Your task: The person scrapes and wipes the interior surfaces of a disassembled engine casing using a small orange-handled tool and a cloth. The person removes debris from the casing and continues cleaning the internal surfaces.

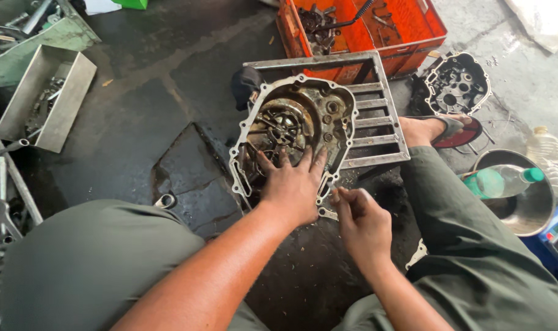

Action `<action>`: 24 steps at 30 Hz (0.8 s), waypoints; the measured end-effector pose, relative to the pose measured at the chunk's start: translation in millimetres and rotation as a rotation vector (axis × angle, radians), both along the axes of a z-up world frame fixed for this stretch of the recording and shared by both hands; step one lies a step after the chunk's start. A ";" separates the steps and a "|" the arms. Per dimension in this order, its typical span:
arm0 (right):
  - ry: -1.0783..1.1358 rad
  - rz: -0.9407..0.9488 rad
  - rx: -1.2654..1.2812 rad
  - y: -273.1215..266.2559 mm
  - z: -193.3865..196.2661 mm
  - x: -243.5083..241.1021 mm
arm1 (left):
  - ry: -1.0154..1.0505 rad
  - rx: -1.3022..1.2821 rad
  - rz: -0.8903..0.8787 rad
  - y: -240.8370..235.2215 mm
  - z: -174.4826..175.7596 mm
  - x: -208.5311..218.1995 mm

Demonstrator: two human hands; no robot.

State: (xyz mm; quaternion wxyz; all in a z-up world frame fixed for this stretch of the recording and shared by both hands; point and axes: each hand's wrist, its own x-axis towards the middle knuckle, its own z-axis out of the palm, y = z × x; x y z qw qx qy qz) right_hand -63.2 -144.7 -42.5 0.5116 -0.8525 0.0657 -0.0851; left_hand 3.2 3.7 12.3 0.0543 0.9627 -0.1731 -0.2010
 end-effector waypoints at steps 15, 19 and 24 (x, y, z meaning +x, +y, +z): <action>-0.050 -0.011 -0.089 -15.2 3.8 22.7 | -0.003 0.157 -0.362 25.4 45.1 7.2; -0.065 -0.008 -0.095 -12.1 14.2 30.7 | 0.087 0.246 -0.296 34.0 56.7 12.9; -0.090 -0.004 -0.137 -24.0 6.9 35.9 | 0.075 0.212 -0.244 37.1 45.8 19.0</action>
